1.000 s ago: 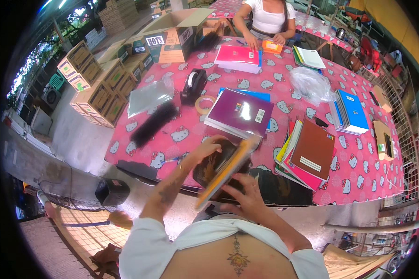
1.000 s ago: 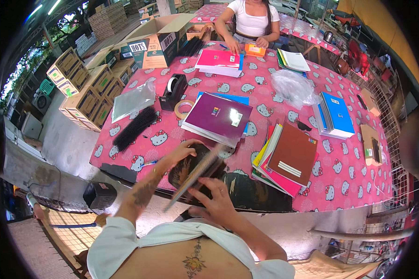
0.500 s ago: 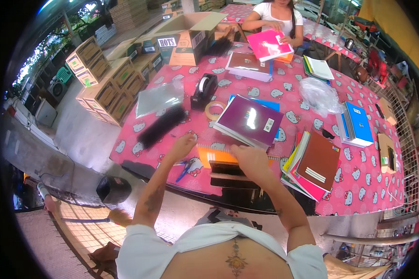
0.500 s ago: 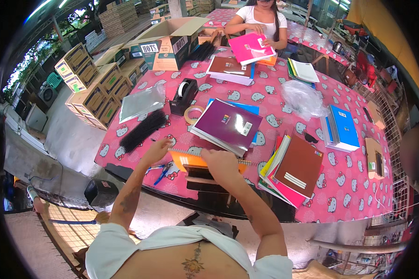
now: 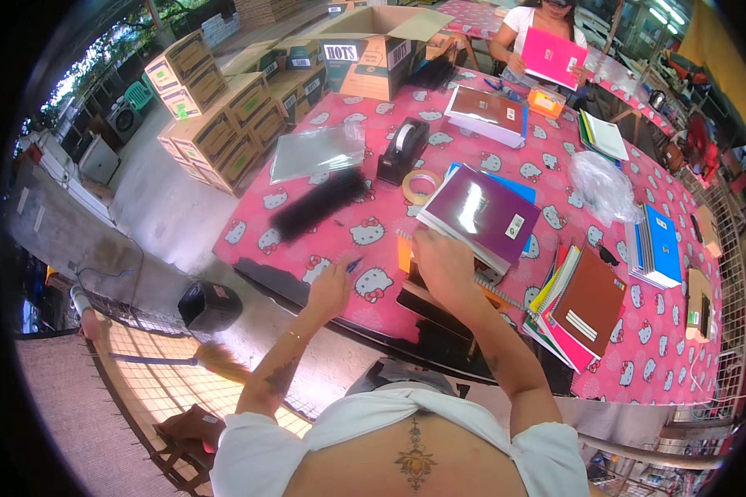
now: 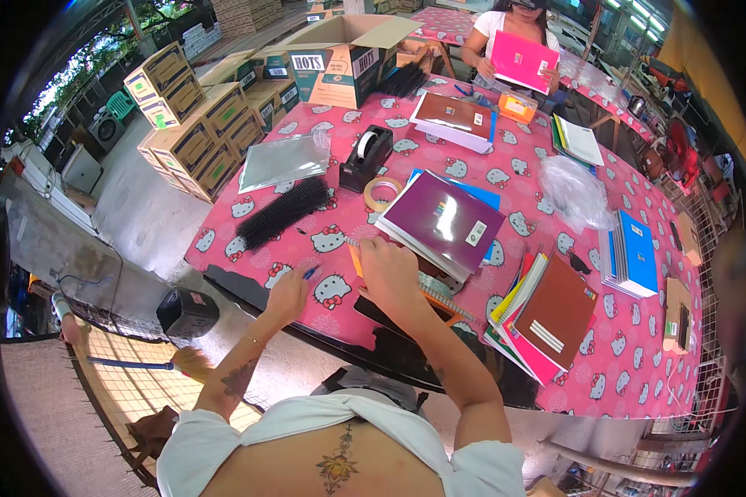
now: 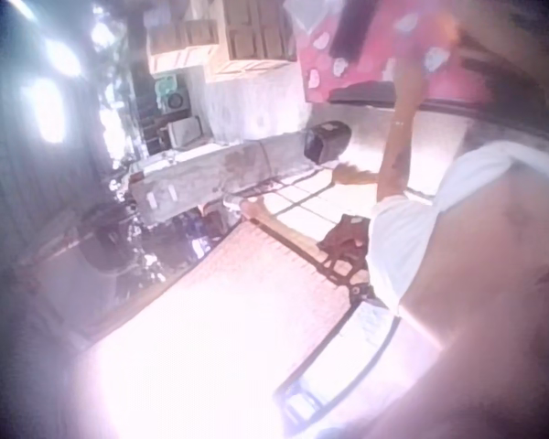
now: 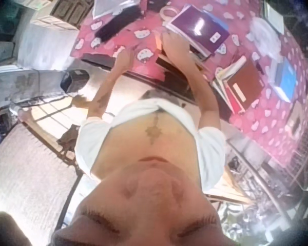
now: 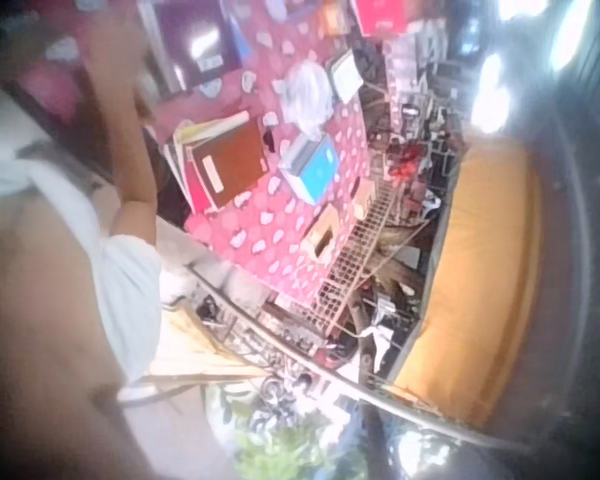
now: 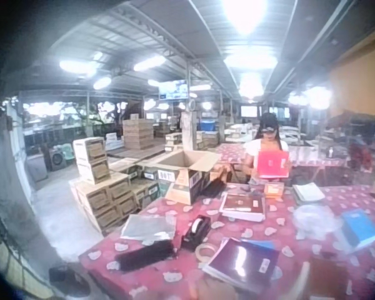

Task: The person sorts and stacks colorful spiral-bound notebooks on a table, checking the contents of some and placing them into organized piles.

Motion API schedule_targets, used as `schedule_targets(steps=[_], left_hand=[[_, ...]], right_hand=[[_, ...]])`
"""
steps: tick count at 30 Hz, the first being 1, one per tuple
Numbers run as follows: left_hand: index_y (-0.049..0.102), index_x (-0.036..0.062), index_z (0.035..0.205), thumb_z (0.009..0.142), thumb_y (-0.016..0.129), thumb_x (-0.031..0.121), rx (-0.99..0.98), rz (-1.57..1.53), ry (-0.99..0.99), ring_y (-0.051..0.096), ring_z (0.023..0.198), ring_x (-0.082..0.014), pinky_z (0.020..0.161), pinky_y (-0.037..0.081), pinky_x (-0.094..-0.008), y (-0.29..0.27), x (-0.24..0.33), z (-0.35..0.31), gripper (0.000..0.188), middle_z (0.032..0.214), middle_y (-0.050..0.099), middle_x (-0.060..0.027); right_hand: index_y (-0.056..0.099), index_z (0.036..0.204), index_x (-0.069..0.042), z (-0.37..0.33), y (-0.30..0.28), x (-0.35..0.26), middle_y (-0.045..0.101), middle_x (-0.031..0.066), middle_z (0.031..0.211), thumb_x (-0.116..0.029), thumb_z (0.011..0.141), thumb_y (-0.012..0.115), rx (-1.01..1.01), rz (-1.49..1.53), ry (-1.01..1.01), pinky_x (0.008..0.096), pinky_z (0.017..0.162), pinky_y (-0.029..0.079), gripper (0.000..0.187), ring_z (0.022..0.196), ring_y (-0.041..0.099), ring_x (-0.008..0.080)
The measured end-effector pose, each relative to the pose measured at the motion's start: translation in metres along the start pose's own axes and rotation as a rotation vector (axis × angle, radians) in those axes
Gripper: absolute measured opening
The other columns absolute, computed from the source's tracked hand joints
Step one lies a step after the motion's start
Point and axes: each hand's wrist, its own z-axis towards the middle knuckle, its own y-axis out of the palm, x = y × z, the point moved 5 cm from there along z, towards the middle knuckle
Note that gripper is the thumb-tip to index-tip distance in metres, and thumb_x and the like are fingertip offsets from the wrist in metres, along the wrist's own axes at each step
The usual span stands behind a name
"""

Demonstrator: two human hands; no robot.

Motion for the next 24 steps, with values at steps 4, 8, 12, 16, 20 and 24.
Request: schedule_targets(steps=[4, 8, 12, 16, 20, 24], left_hand=[[0.051, 0.0010, 0.132, 0.101, 0.048, 0.040, -0.133, -1.222, -0.276, 0.067, 0.088, -0.0233, 0.073, 0.053, -0.0388, -0.037, 0.048, 0.002, 0.050, 0.098, 0.068, -0.0128], [0.055, -0.0028, 0.122, 0.102, 0.047, 0.036, -0.182, -1.600, -0.342, 0.070, 0.086, -0.0266, 0.075, 0.058, -0.0402, -0.081, 0.101, -0.001, 0.045, 0.099, 0.068, -0.0181], [0.052, -0.0082, 0.125, 0.103, 0.040, 0.029, -0.334, -1.683, -0.374, 0.070, 0.092, -0.0297, 0.077, 0.059, -0.0391, -0.081, 0.105, 0.013, 0.045, 0.105, 0.068, -0.0215], [0.051, -0.0095, 0.124, 0.103, 0.038, 0.028, -0.399, -1.745, -0.343, 0.071, 0.092, -0.0320, 0.074, 0.061, -0.0407, -0.079, 0.103, 0.018, 0.045, 0.106, 0.067, -0.0232], [0.050, -0.0102, 0.125, 0.103, 0.039, 0.028, -0.445, -1.759, -0.358, 0.070, 0.089, -0.0317, 0.074, 0.061, -0.0411, -0.076, 0.095, 0.022, 0.046, 0.104, 0.067, -0.0231], [0.059, -0.0044, 0.119, 0.102, 0.045, 0.028, -0.397, -1.331, -0.259, 0.069, 0.082, -0.0258, 0.073, 0.058, -0.0364, -0.083, 0.080, 0.028, 0.039, 0.100, 0.068, -0.0174]], right_hand=[[0.063, 0.092, -0.006, -0.001, -0.010, 0.001, 0.065, 0.0103, 0.081, -0.019, 0.088, 0.065, 0.209, 0.112, 0.079, 0.0439, 0.062, 0.051, 0.014, 0.072, 0.065, 0.0331], [0.064, 0.092, -0.007, 0.000, -0.008, 0.000, 0.064, 0.0099, 0.083, -0.016, 0.084, 0.069, 0.206, 0.159, 0.141, 0.0436, 0.063, 0.050, 0.013, 0.075, 0.065, 0.0333], [0.064, 0.092, -0.007, -0.001, -0.010, 0.000, 0.064, 0.0098, 0.083, -0.016, 0.082, 0.070, 0.214, 0.171, 0.175, 0.0430, 0.064, 0.051, 0.014, 0.075, 0.065, 0.0329], [0.060, 0.089, -0.008, -0.002, -0.009, -0.001, 0.062, 0.0083, 0.081, -0.021, 0.086, 0.068, 0.256, 0.102, 0.137, 0.0403, 0.061, 0.053, 0.016, 0.074, 0.066, 0.0281], [0.060, 0.089, -0.008, -0.002, -0.010, -0.006, 0.061, 0.0084, 0.080, -0.021, 0.086, 0.067, 0.245, 0.116, 0.146, 0.0403, 0.061, 0.052, 0.015, 0.075, 0.066, 0.0280], [0.060, 0.089, -0.008, -0.002, -0.008, -0.006, 0.061, 0.0074, 0.080, -0.021, 0.085, 0.068, 0.245, 0.114, 0.134, 0.0396, 0.063, 0.052, 0.016, 0.077, 0.065, 0.0267]])
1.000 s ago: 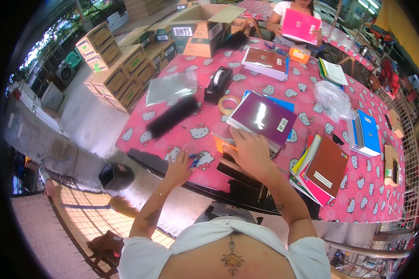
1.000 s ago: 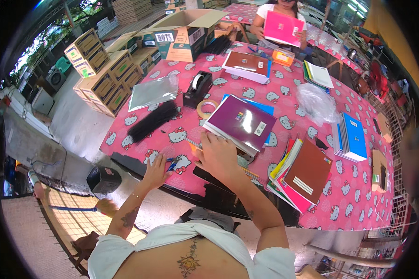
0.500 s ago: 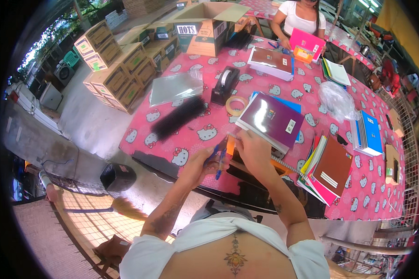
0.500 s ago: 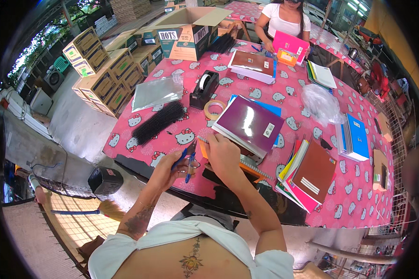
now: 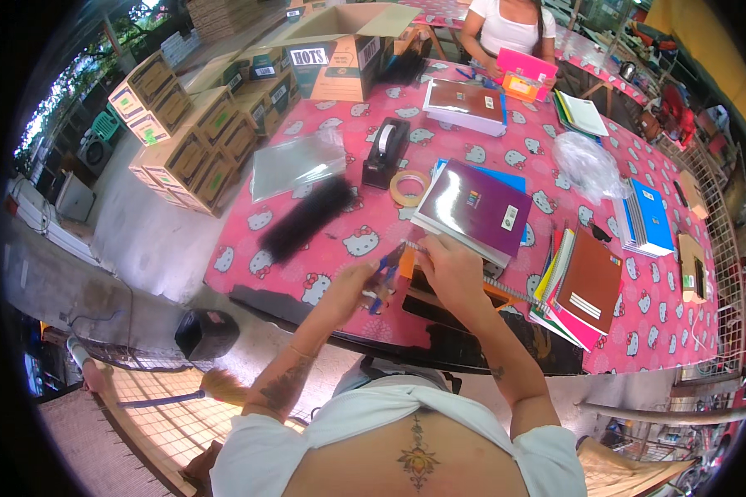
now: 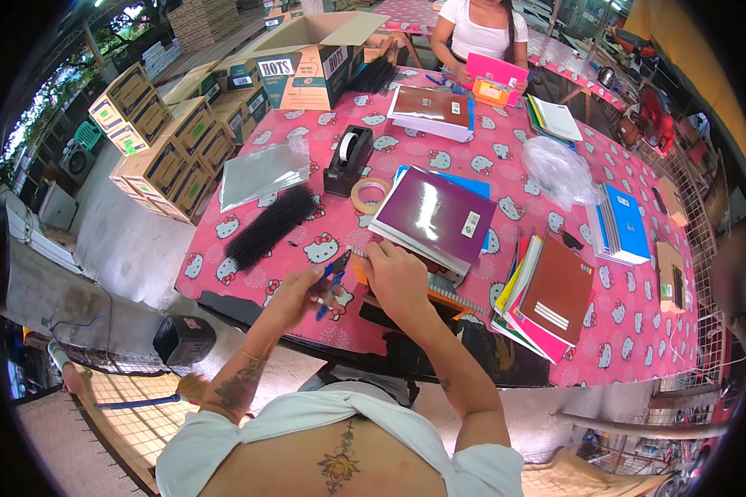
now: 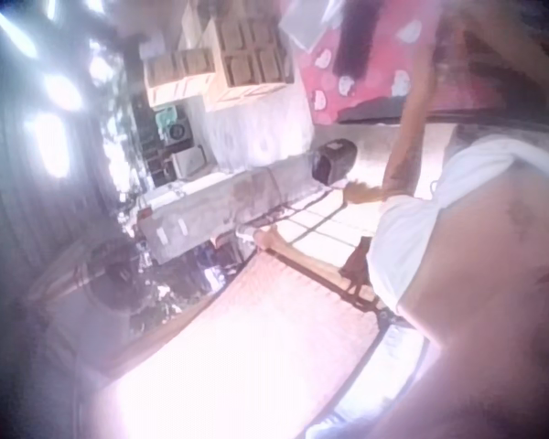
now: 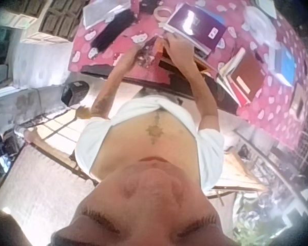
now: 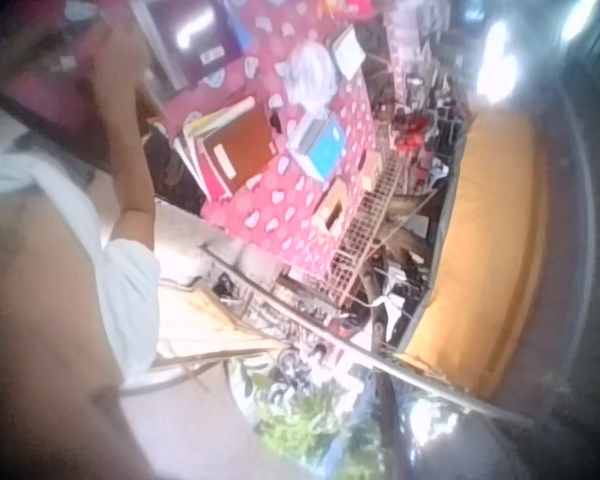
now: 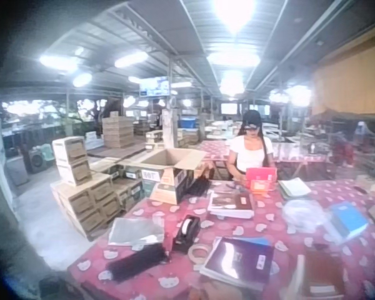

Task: The person sorts and stacks colorful spiral-bound notebooks on a table, checking the contents of some and placing them into organized piles.

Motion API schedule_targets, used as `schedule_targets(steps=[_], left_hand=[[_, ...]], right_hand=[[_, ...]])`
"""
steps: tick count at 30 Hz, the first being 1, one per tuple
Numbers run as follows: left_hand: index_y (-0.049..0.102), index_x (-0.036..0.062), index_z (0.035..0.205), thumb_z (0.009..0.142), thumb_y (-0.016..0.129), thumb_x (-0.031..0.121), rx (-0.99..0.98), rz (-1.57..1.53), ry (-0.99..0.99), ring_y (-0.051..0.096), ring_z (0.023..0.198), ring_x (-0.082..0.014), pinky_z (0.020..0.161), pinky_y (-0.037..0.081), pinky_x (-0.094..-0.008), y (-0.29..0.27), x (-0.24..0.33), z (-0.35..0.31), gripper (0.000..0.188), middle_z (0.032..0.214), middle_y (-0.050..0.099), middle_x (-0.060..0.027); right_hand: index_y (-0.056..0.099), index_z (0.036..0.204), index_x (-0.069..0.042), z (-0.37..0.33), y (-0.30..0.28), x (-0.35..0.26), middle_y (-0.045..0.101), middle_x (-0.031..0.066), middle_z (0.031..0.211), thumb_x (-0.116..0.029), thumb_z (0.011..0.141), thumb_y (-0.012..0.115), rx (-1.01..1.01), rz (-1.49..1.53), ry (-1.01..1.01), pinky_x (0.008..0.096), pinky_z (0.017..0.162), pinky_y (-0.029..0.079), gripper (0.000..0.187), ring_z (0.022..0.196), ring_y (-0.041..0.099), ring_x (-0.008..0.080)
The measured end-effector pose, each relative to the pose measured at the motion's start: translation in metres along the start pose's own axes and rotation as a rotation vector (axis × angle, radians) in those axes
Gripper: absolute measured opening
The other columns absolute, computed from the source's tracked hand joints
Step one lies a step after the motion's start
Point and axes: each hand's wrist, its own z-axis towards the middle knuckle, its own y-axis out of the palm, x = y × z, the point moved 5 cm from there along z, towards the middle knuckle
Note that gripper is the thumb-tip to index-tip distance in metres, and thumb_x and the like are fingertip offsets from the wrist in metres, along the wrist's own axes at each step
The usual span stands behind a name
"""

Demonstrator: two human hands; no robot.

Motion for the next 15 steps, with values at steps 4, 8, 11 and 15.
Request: schedule_targets(steps=[4, 8, 11, 15], left_hand=[[0.062, 0.0028, 0.128, 0.102, 0.050, 0.026, 0.254, 1.242, 0.708, 0.053, 0.076, -0.0106, 0.072, 0.048, -0.0280, 0.029, 0.047, -0.013, 0.036, 0.092, 0.062, -0.0043], [0.063, 0.0040, 0.125, 0.097, 0.058, 0.020, -0.012, 0.342, 0.246, 0.058, 0.085, -0.0177, 0.079, 0.048, -0.0311, -0.041, -0.009, 0.027, 0.033, 0.093, 0.061, -0.0084], [0.063, 0.0039, 0.121, 0.091, 0.063, 0.013, 0.205, 1.019, 0.535, 0.061, 0.099, -0.0322, 0.086, 0.049, -0.0371, -0.077, -0.063, 0.035, 0.031, 0.105, 0.062, -0.0176], [0.061, 0.0025, 0.121, 0.089, 0.064, 0.010, 0.190, 1.288, 0.660, 0.059, 0.107, -0.0348, 0.089, 0.048, -0.0395, -0.070, -0.076, 0.057, 0.033, 0.113, 0.060, -0.0189]], right_hand=[[0.061, 0.094, -0.009, -0.007, -0.004, 0.013, 0.062, 0.0066, 0.083, -0.022, 0.083, 0.069, 0.025, -0.052, 0.000, 0.0390, 0.064, 0.052, 0.019, 0.078, 0.065, 0.0248], [0.063, 0.109, -0.011, -0.030, -0.039, 0.018, 0.065, 0.0065, 0.085, -0.021, 0.083, 0.067, 0.107, -0.209, 0.018, 0.0410, 0.068, 0.051, 0.028, 0.082, 0.066, 0.0247], [0.065, 0.112, -0.011, -0.057, -0.062, 0.056, 0.068, 0.0134, 0.094, -0.017, 0.086, 0.066, 0.016, 0.045, 0.194, 0.0404, 0.071, 0.052, 0.028, 0.084, 0.068, 0.0283], [0.064, 0.109, 0.001, -0.098, -0.211, 0.104, 0.060, -0.0004, 0.083, -0.014, 0.095, 0.062, 0.644, 0.259, 0.462, 0.0270, 0.071, 0.047, 0.020, 0.078, 0.056, 0.0103]])
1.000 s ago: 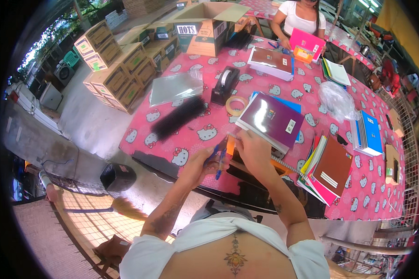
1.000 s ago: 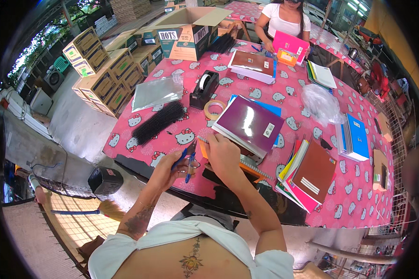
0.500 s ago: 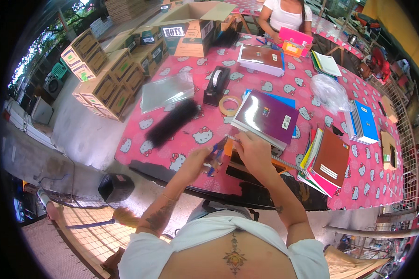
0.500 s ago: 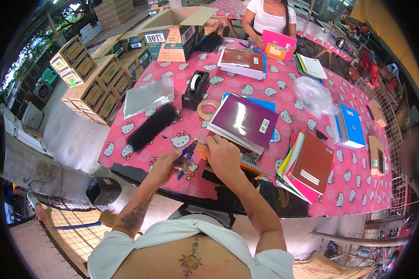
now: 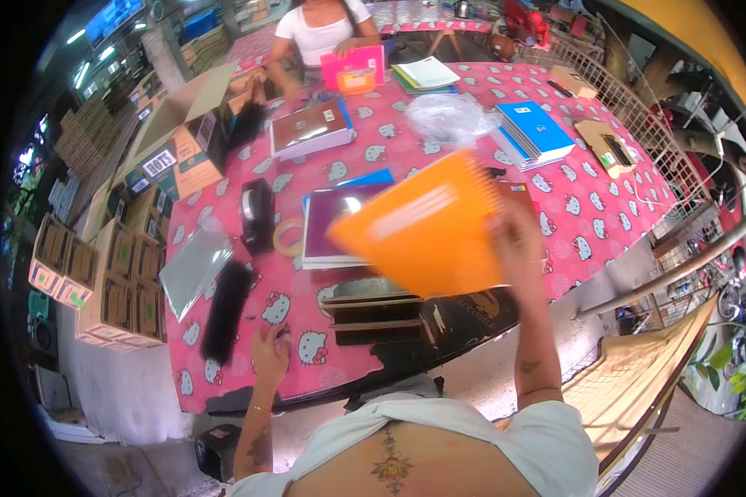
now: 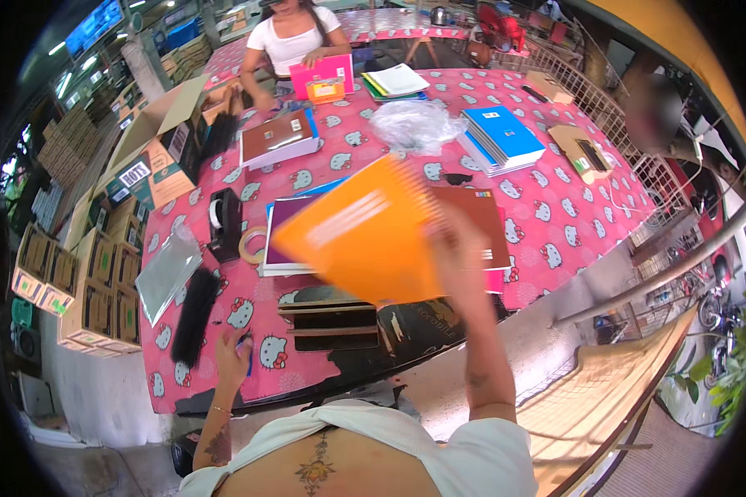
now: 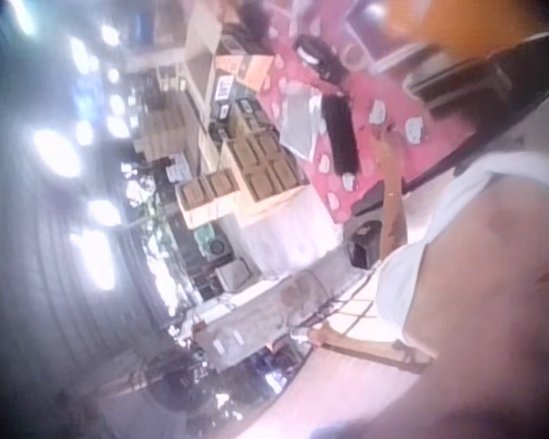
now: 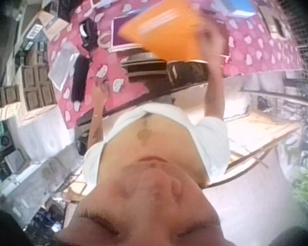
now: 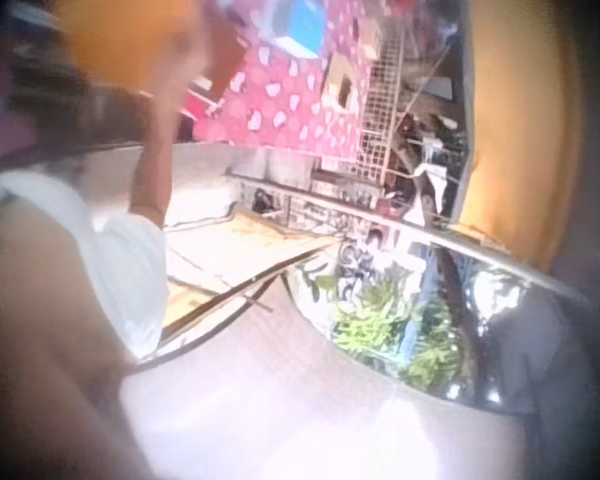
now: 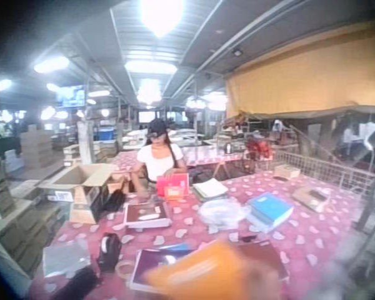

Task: The person sorts and stacks colorful spiral-bound notebooks on a table, checking the contents of some and placing them into organized piles.

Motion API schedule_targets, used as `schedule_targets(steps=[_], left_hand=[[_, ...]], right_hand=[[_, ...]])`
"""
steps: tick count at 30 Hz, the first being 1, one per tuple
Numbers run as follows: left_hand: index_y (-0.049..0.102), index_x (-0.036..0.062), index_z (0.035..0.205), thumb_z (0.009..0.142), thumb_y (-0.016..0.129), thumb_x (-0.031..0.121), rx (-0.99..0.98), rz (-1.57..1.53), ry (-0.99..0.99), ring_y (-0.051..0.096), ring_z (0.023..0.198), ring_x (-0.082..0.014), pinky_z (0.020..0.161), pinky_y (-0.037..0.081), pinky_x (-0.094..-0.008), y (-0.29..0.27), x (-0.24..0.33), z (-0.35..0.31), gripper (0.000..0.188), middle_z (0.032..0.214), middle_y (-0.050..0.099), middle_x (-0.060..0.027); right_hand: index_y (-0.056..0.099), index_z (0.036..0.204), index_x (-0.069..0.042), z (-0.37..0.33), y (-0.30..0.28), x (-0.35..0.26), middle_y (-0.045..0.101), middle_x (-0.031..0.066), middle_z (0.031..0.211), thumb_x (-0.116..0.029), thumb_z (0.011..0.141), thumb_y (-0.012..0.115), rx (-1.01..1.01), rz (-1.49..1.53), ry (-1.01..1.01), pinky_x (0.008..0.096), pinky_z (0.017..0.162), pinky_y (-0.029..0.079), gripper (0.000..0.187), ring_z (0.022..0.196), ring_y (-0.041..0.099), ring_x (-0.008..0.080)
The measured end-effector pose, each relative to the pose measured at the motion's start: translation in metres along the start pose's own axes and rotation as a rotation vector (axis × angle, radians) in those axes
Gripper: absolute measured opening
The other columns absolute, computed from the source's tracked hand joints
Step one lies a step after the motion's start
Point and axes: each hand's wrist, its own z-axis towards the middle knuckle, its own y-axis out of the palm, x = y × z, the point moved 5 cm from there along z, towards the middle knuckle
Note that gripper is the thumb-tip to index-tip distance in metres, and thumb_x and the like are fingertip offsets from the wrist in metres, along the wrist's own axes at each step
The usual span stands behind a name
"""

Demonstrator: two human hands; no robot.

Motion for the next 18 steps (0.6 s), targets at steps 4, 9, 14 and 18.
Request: schedule_targets(steps=[4, 9, 14, 18], left_hand=[[0.059, 0.0018, 0.123, 0.083, 0.067, 0.006, 0.184, -0.163, 0.082, 0.055, 0.113, -0.0408, 0.095, 0.046, -0.0444, -0.015, 0.022, 0.106, 0.040, 0.120, 0.058, -0.0211], [0.064, 0.0055, 0.117, 0.085, 0.071, 0.020, 0.061, -0.130, 0.332, 0.058, 0.112, -0.0371, 0.095, 0.047, -0.0420, -0.006, 0.070, 0.210, 0.036, 0.120, 0.059, -0.0181], [0.057, 0.0110, 0.131, 0.082, 0.073, 0.028, -0.194, 0.043, 0.684, 0.051, 0.124, -0.0385, 0.100, 0.046, -0.0462, 0.064, 0.144, 0.233, 0.054, 0.127, 0.057, -0.0183], [0.043, 0.0145, 0.143, 0.083, 0.070, 0.028, -0.081, 0.333, 0.874, 0.048, 0.128, -0.0433, 0.105, 0.043, -0.0499, 0.089, 0.103, 0.205, 0.068, 0.132, 0.054, -0.0222]], right_hand=[[0.064, 0.113, 0.003, 0.022, -0.132, 0.057, 0.066, 0.0026, 0.090, -0.018, 0.101, 0.057, 0.413, 0.164, 0.265, 0.0234, 0.066, 0.045, 0.025, 0.074, 0.055, 0.0070], [0.063, 0.114, 0.006, 0.060, -0.168, 0.113, 0.067, 0.0065, 0.096, -0.019, 0.099, 0.058, 0.362, 0.239, 0.356, 0.0270, 0.073, 0.049, 0.029, 0.082, 0.061, 0.0124], [0.056, 0.129, 0.000, 0.005, -0.204, 0.301, 0.063, 0.0138, 0.117, -0.027, 0.092, 0.065, 0.075, -0.482, 0.801, 0.0396, 0.086, 0.050, 0.046, 0.100, 0.063, 0.0244], [0.045, 0.141, -0.005, -0.030, -0.071, 0.276, 0.044, 0.0215, 0.143, -0.024, 0.087, 0.067, 0.116, -1.173, 0.682, 0.0511, 0.104, 0.038, 0.060, 0.128, 0.047, 0.0361]])
